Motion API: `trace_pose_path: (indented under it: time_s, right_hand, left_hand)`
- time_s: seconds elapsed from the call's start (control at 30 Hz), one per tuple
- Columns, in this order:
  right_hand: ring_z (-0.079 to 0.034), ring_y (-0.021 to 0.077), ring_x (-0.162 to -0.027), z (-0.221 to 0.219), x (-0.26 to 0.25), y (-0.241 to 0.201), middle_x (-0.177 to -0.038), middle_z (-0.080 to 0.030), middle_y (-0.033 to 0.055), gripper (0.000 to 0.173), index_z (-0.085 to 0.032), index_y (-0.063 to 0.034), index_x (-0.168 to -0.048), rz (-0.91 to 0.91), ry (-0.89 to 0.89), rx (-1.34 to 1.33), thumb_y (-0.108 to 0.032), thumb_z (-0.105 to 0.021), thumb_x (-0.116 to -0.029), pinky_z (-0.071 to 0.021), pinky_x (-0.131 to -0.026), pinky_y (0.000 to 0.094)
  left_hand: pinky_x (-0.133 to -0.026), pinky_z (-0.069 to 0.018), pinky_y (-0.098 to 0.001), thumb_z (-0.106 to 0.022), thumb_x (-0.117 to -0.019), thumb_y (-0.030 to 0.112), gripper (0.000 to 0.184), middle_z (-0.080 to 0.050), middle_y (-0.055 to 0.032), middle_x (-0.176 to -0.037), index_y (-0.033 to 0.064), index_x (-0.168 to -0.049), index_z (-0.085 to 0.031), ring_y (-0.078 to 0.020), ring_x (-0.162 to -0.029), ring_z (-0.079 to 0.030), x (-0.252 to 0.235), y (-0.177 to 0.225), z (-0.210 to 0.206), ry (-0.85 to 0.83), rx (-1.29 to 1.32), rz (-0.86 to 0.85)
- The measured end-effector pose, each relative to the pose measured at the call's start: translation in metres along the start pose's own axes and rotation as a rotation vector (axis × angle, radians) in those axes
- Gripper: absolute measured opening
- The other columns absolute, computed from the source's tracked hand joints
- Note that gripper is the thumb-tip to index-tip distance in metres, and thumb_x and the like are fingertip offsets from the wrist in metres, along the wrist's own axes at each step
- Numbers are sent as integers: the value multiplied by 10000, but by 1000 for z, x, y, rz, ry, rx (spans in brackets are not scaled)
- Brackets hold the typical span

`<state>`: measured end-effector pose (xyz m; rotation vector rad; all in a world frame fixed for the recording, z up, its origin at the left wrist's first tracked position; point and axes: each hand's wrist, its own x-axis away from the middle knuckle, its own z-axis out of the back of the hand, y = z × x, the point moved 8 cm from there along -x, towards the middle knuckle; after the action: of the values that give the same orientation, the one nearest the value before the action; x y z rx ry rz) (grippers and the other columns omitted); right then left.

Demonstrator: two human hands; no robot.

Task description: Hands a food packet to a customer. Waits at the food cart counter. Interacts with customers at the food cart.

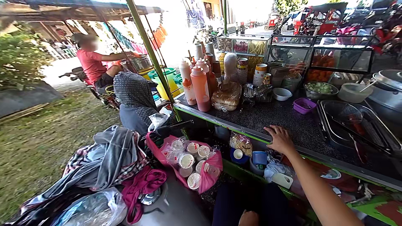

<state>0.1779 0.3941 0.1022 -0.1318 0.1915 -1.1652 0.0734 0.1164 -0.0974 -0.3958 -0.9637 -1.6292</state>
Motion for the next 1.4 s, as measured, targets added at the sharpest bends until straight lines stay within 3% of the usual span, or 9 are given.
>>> trace_pose_path:
  time_s: [0.23,0.53,1.03,1.1,1.27,1.33,1.4]
  right_hand:
    - [-303,327,-1523,-2,-1,1,-1646,-359,75,868,-407,-342,-1576,-2,-12,18,-385,-820,-814,-227,-1218,562]
    - [-307,329,-1522,-2,-1,1,-1645,-362,82,866,-409,-343,-1576,-3,-13,13,-381,-822,-815,-228,-1217,564]
    - [-308,339,-1519,-4,-2,2,-1647,-356,87,863,-415,-350,-1571,0,-19,16,-381,-826,-813,-239,-1210,571]
    - [-318,338,-1514,-3,-2,2,-1637,-373,90,841,-448,-326,-1551,2,-8,6,-369,-834,-805,-240,-1209,570]
    - [-350,321,-1500,-1,-1,2,-1610,-410,110,815,-498,-127,-1480,-12,8,-11,-350,-849,-780,-258,-1205,545]
    - [-348,318,-1502,-1,-1,3,-1612,-409,110,814,-500,-125,-1481,-13,9,-17,-346,-851,-781,-253,-1209,546]
    - [-344,321,-1503,-1,-1,3,-1615,-405,100,822,-494,-185,-1504,-7,12,-14,-349,-849,-781,-253,-1208,550]
  left_hand:
    - [-1124,-380,-608,-596,-982,291,402,-667,-232,-1289,-27,-1216,-670,-393,-1273,-593,-12,-7,-11,39,9,-9]
    - [-1118,-392,-603,-600,-975,167,422,-589,-216,-1413,-11,-1356,-571,-381,-1317,-562,-16,-8,-9,89,63,-2]
    - [-1125,-378,-606,-563,-987,147,352,-623,-193,-1381,15,-1306,-631,-365,-1315,-567,-15,-6,-12,68,36,-31]
    - [-1129,-374,-607,-565,-987,145,355,-621,-194,-1386,13,-1311,-628,-369,-1319,-563,-16,-7,-12,66,38,-31]
    - [-1124,-379,-610,-568,-981,149,364,-622,-188,-1387,19,-1316,-628,-368,-1320,-563,-17,-7,-12,67,30,-22]
    - [-1129,-374,-610,-566,-984,149,366,-620,-189,-1391,19,-1321,-624,-367,-1323,-561,-17,-7,-12,63,33,-20]
    - [-1130,-374,-607,-562,-986,150,365,-621,-186,-1391,22,-1322,-625,-365,-1325,-561,-17,-7,-12,66,34,-22]
